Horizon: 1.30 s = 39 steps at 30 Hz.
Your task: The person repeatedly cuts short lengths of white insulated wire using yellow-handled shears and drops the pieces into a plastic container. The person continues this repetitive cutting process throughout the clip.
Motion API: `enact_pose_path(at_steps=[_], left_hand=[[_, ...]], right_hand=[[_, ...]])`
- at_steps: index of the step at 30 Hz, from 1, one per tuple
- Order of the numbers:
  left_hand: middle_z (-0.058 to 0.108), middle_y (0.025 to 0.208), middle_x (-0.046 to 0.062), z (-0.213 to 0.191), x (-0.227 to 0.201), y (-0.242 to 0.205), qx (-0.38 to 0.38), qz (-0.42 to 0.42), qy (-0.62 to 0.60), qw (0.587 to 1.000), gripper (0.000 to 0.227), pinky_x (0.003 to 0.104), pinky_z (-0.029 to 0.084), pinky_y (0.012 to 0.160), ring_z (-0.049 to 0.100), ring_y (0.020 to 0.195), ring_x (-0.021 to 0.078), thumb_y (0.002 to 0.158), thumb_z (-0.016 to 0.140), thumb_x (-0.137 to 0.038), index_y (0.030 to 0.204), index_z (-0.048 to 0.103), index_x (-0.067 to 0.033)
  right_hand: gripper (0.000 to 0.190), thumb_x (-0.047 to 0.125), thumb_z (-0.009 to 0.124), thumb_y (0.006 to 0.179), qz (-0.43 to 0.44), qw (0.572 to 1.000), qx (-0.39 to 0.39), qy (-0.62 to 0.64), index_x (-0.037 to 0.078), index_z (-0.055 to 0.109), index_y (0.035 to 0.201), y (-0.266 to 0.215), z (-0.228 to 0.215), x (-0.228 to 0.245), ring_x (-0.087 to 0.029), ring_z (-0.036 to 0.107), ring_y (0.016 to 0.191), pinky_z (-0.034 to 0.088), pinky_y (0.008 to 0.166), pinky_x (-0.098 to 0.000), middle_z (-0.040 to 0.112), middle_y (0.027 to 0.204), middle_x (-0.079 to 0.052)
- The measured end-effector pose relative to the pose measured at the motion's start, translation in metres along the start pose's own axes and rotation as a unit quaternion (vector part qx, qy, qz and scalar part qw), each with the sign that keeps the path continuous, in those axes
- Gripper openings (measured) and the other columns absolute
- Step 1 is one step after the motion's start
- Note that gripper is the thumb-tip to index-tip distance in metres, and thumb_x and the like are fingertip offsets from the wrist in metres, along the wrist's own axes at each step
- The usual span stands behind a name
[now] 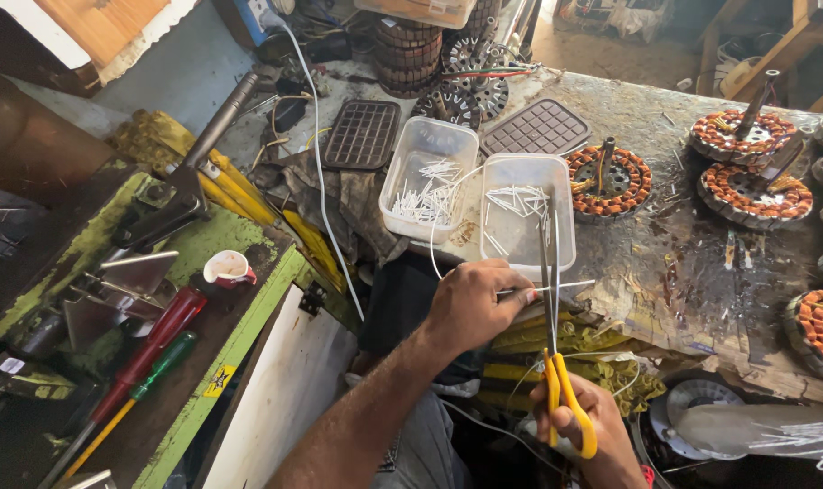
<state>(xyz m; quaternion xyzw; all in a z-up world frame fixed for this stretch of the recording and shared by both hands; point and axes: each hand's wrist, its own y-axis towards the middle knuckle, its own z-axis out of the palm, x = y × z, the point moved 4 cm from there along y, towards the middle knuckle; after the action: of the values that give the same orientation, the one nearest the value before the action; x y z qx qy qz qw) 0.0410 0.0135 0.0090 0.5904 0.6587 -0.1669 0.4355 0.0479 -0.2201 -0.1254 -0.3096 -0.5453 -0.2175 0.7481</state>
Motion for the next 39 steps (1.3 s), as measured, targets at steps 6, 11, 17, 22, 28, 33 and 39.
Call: enact_pose_path(at_steps=[6, 11, 17, 22, 28, 33, 39], left_hand=[[0.076, 0.093, 0.008, 0.004, 0.012, 0.008, -0.024, -0.036, -0.002, 0.999, 0.016, 0.038, 0.057, 0.077, 0.074, 0.087, 0.0282, 0.088, 0.074, -0.027, 0.093, 0.080, -0.0122], [0.076, 0.092, 0.010, 0.008, 0.022, 0.014, -0.044, -0.050, 0.014, 0.998, 0.014, 0.039, 0.057, 0.078, 0.074, 0.088, 0.0289, 0.088, 0.074, -0.025, 0.091, 0.082, -0.0137], [0.076, 0.092, 0.010, 0.010, 0.029, 0.017, -0.054, -0.056, 0.013, 0.997, 0.013, 0.039, 0.057, 0.078, 0.074, 0.087, 0.0287, 0.087, 0.074, -0.025, 0.091, 0.081, -0.0142], [0.076, 0.093, 0.011, 0.011, 0.032, 0.017, -0.053, -0.052, 0.012, 0.997, 0.014, 0.039, 0.056, 0.079, 0.073, 0.090, 0.0292, 0.087, 0.075, -0.024, 0.092, 0.081, -0.0130], [0.075, 0.092, 0.011, 0.012, 0.032, 0.019, -0.052, -0.051, 0.012, 0.997, 0.014, 0.039, 0.056, 0.078, 0.073, 0.089, 0.0294, 0.087, 0.074, -0.024, 0.092, 0.081, -0.0131], [0.076, 0.091, 0.011, 0.011, 0.030, 0.021, -0.045, -0.055, 0.016, 0.997, 0.014, 0.040, 0.056, 0.078, 0.073, 0.088, 0.0289, 0.088, 0.074, -0.024, 0.092, 0.081, -0.0130], [0.076, 0.092, 0.009, 0.010, 0.025, 0.020, -0.041, -0.055, 0.004, 0.998, 0.014, 0.039, 0.057, 0.078, 0.073, 0.089, 0.0278, 0.088, 0.074, -0.024, 0.093, 0.081, -0.0128]], right_hand=[[0.067, 0.054, 0.081, 0.068, 0.012, 0.999, -0.018, 0.044, -0.003, 0.068, 0.103, 0.019, -0.001, 0.005, -0.015, 0.062, 0.060, 0.049, 0.054, -0.0303, 0.065, 0.075, -0.005], [0.060, 0.050, 0.079, 0.077, 0.011, 1.000, -0.018, 0.007, -0.004, 0.070, 0.100, 0.032, -0.002, 0.008, -0.015, 0.062, 0.061, 0.051, 0.058, -0.0290, 0.065, 0.069, -0.007], [0.054, 0.046, 0.079, 0.077, 0.027, 0.999, -0.021, -0.004, -0.002, 0.069, 0.100, 0.039, -0.004, 0.004, -0.014, 0.061, 0.056, 0.042, 0.051, -0.0259, 0.065, 0.066, -0.007], [0.052, 0.045, 0.079, 0.077, 0.027, 0.999, -0.017, -0.011, -0.001, 0.070, 0.100, 0.042, -0.007, 0.001, -0.013, 0.061, 0.054, 0.037, 0.048, -0.0244, 0.066, 0.065, -0.006], [0.052, 0.045, 0.079, 0.077, 0.034, 0.999, -0.021, -0.001, -0.001, 0.070, 0.100, 0.044, -0.007, 0.000, -0.014, 0.062, 0.054, 0.038, 0.047, -0.0247, 0.066, 0.065, -0.006], [0.055, 0.048, 0.079, 0.076, 0.032, 0.999, -0.020, -0.014, -0.001, 0.070, 0.101, 0.043, -0.005, 0.006, -0.014, 0.063, 0.055, 0.041, 0.049, -0.0253, 0.066, 0.065, -0.006], [0.070, 0.060, 0.078, 0.070, 0.031, 0.999, -0.014, -0.005, 0.000, 0.069, 0.105, 0.038, 0.000, 0.017, -0.014, 0.063, 0.061, 0.041, 0.052, -0.0252, 0.067, 0.069, -0.006]])
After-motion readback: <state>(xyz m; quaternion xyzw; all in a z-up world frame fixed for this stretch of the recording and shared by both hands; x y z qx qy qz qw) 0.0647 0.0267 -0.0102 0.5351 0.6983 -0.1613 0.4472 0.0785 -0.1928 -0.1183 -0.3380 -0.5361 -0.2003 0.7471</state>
